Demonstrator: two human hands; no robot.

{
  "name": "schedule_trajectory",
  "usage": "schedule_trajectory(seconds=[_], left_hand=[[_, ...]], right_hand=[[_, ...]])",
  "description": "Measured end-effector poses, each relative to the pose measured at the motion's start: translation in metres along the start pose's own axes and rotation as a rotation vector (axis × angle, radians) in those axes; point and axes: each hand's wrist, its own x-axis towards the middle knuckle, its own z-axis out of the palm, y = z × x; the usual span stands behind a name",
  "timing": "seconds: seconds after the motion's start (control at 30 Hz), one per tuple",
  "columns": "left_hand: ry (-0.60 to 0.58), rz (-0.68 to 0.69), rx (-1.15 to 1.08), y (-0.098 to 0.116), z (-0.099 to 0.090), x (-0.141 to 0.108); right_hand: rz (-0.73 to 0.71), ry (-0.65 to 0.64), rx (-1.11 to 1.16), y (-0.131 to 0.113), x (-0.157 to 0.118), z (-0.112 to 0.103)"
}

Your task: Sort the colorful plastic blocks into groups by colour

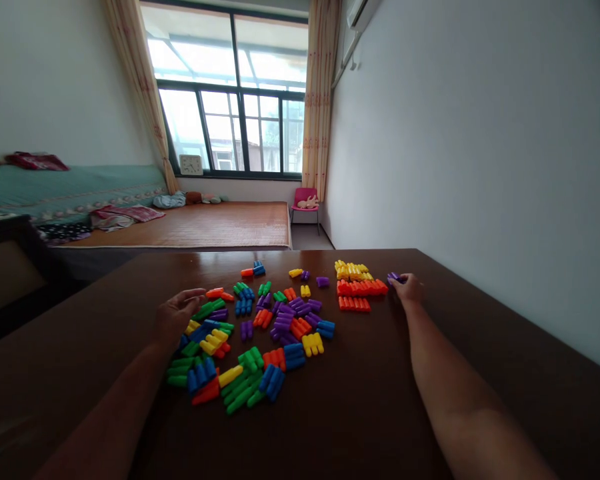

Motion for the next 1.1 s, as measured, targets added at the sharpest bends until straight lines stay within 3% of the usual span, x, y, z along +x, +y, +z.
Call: schedule_trajectory(seconds=[0.13, 0.33, 0.77, 0.87, 0.93, 1.1], left_hand=[[-0.015, 0.005, 0.004, 0.000, 0.001, 0.000], [0.023, -0.003, -0.015, 0.003, 0.001, -0.001], [0.043, 0.026, -0.022, 0.005, -0.001, -0.004], [0.048, 0.050, 0.026, 0.008, -0.005, -0.003], [-0.034, 0.084, 0.108, 0.010, -0.007, -0.003], [-0.465, 0.382, 0.387, 0.013, -0.001, -0.008]], right_hand=[[0.015, -0.021, 0.003, 0.001, 0.000, -0.002], [-0.106, 0.077, 0.060, 0.007, 0.003, -0.006], [-0.213, -0.036, 0.009, 0.015, 0.005, 0.001], [-0.203, 0.007, 0.023, 0.019, 0.011, 0.003], [-0.210, 0.095, 0.051, 0.018, 0.013, 0.003], [-0.356, 0.243, 0.189, -0.018, 0.001, -0.008]])
